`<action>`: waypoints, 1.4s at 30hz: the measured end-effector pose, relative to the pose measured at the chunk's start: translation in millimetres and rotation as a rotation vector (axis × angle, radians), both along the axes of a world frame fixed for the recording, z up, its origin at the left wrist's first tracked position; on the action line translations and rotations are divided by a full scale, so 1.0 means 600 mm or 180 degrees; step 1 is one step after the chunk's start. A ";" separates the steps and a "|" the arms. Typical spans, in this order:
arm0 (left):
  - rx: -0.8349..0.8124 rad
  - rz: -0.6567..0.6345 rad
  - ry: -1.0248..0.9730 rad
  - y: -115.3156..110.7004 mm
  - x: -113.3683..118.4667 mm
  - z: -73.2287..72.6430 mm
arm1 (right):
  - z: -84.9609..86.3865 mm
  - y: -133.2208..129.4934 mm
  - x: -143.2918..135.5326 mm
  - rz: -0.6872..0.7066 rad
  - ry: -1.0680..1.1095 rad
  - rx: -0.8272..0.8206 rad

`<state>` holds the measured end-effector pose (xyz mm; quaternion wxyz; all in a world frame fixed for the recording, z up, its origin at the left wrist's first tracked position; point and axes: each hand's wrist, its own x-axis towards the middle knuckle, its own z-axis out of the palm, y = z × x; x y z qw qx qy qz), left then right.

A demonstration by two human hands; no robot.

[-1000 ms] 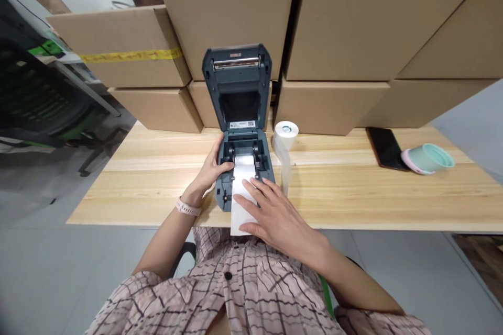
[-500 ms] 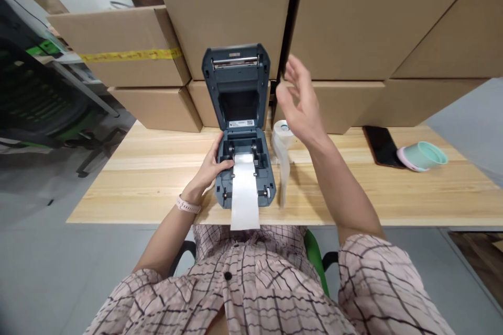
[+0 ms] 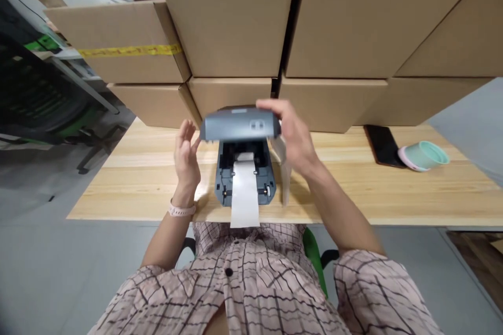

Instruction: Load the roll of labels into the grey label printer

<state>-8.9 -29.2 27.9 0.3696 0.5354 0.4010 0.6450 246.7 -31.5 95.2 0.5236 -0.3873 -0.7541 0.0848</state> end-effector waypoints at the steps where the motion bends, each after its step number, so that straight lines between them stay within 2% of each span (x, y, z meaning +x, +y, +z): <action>1: 0.0146 0.0050 0.0127 -0.018 0.002 0.008 | -0.013 -0.032 -0.002 0.0112 -0.0049 -0.0126; 3: 0.0328 -0.0036 0.0448 -0.056 0.008 0.019 | -0.042 -0.083 -0.008 0.0347 -0.0149 -0.0305; 5: 0.0311 -0.0252 0.0771 -0.088 0.018 0.019 | -0.073 -0.114 -0.014 0.0377 -0.0329 -0.0328; 7: 0.0059 -0.0444 0.0973 -0.108 0.029 0.010 | -0.098 -0.130 -0.019 0.0302 -0.0464 -0.0326; 9: -0.0334 -0.0579 0.0879 -0.117 0.040 -0.004 | -0.115 -0.137 -0.023 0.0186 -0.0466 -0.0328; 12: -0.0812 -0.0686 0.0418 -0.121 0.052 -0.022 | -0.123 -0.143 -0.027 0.0094 -0.0381 -0.0376; 15: -0.1015 -0.0696 0.0192 -0.125 0.058 -0.028 | -0.123 -0.146 -0.030 0.0080 -0.0383 -0.0452; 22: -0.0851 -0.0625 0.0273 -0.125 0.061 -0.029 | -0.137 -0.142 -0.037 -0.0033 -0.0436 -0.0321; 24: -0.0825 -0.0506 0.0374 -0.137 0.057 -0.033 | -0.139 -0.141 -0.038 -0.0065 -0.0430 -0.0324; 28: -0.0782 0.0507 0.0486 -0.194 0.041 -0.049 | -0.138 -0.142 -0.039 -0.0103 -0.0396 -0.0364; 29: -0.0892 0.0574 0.0471 -0.210 0.037 -0.053 | -0.137 -0.142 -0.039 -0.0111 -0.0404 -0.0378; 31: -0.1501 -0.0106 0.0477 -0.232 0.034 -0.054 | -0.136 -0.142 -0.040 -0.0125 -0.0425 -0.0386; 33: -0.2197 -0.1099 0.0284 -0.237 0.039 -0.049 | -0.135 -0.141 -0.040 -0.0122 -0.0436 -0.0351; 35: -0.2629 -0.1669 -0.0029 -0.231 0.048 -0.040 | -0.135 -0.140 -0.041 -0.0103 -0.0423 -0.0298; 38: -0.2714 -0.1702 -0.0224 -0.218 0.061 -0.031 | -0.134 -0.140 -0.041 -0.0075 -0.0402 -0.0282; 42: -0.2426 -0.1561 0.0014 -0.219 0.062 -0.034 | -0.123 -0.143 -0.039 -0.0128 -0.0639 -0.0233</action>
